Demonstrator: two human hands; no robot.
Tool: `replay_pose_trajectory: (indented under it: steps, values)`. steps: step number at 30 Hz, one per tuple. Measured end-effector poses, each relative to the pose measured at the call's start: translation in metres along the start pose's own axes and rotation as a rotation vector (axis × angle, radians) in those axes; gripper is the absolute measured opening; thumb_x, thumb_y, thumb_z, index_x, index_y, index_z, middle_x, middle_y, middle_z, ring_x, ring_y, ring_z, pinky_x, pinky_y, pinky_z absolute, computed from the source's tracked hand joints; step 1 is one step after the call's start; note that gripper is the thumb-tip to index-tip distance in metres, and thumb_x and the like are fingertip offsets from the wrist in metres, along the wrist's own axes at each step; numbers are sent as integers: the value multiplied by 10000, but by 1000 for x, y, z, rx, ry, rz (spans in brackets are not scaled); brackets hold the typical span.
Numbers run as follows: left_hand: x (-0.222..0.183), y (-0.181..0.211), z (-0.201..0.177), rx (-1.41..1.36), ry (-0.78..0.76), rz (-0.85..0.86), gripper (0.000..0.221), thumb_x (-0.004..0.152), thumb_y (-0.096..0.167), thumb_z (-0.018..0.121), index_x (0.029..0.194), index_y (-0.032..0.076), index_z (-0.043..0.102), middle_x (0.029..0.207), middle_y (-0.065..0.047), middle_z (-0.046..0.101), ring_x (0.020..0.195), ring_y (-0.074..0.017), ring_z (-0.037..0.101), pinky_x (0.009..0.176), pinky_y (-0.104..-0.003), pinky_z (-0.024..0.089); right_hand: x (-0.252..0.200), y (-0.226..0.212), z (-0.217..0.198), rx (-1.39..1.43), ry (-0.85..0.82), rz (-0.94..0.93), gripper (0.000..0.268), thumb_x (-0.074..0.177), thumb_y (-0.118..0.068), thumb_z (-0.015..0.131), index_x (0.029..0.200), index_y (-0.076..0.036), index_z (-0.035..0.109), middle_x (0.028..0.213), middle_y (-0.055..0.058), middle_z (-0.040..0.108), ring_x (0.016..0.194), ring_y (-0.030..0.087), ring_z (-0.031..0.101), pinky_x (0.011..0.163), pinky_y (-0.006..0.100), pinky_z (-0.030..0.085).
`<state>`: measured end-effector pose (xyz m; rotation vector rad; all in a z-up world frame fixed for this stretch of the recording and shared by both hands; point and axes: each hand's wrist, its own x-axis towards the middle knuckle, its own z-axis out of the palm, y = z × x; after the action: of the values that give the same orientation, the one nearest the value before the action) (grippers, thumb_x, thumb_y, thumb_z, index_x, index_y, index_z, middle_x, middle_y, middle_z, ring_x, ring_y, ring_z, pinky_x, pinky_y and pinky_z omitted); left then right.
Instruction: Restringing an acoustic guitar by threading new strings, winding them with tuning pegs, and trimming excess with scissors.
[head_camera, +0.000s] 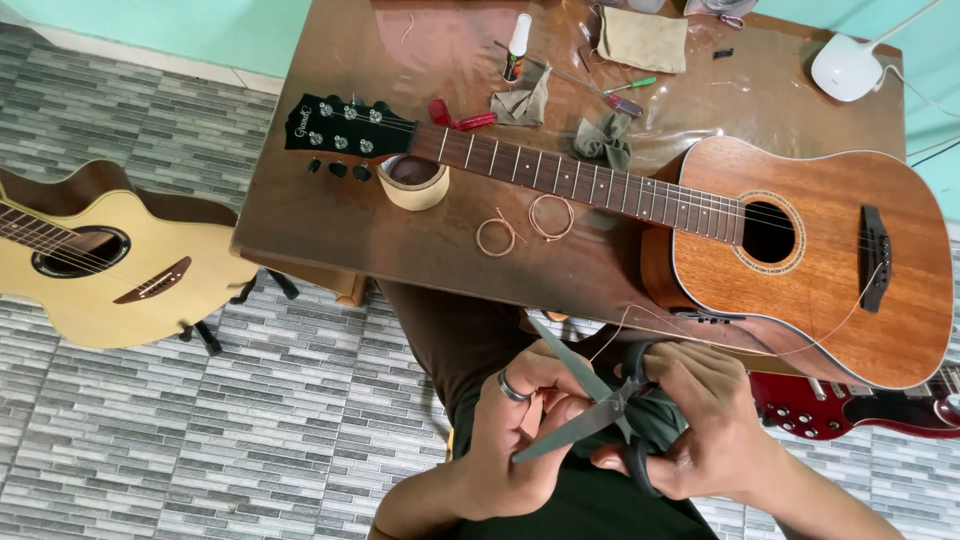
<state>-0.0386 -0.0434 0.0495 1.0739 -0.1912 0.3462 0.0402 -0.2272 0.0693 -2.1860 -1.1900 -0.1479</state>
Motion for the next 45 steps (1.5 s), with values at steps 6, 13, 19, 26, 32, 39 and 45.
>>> replay_pose_trajectory:
  steps: [6,13,19,26,32,39,45]
  values:
    - [4,-3,-5,60,-12,27,136,1065,181,534,991,69,510,948,-123,595,696,-153,476,619,-272,380,-1,11,4,-51,75,-52,579,728,-584,792,786,-50,576,593,0,474,450,155,400,438,306,351]
    - [3,-14,-12,-14,59,51,115,1082,171,544,1074,56,549,877,-88,574,804,-179,555,756,-299,474,40,48,-28,133,-82,495,610,727,-503,758,1113,-38,669,957,44,759,867,148,722,776,292,549]
    - [-6,-24,-24,-13,106,-136,60,1012,55,659,1041,3,672,692,4,533,583,-47,425,545,-200,352,207,122,5,-303,-350,639,755,866,-634,819,620,-67,387,558,49,375,590,188,328,563,346,293]
    - [-9,-24,-32,50,166,-176,98,994,126,682,989,29,684,734,-11,591,606,-68,460,577,-238,379,358,206,170,-185,-557,360,288,1021,-266,718,821,-94,601,832,68,636,727,221,593,643,354,455]
    - [-9,-6,-52,1,324,-169,144,1011,213,627,1021,69,630,799,-3,557,687,-94,462,653,-266,402,396,258,275,-366,-517,140,197,980,-231,720,922,-43,707,910,170,734,849,369,698,743,464,537]
    - [-16,-2,-78,-79,235,-121,92,1023,139,654,1014,56,615,751,-77,631,681,-156,627,688,-288,517,401,232,282,-385,-551,239,181,975,-219,731,861,-77,737,826,103,724,727,256,678,628,371,554]
    - [-11,19,-103,294,254,-27,68,905,114,803,955,157,782,930,-23,656,832,-143,619,744,-283,491,420,248,278,-539,-639,139,141,902,-178,701,830,-57,713,850,116,690,789,303,676,670,421,563]
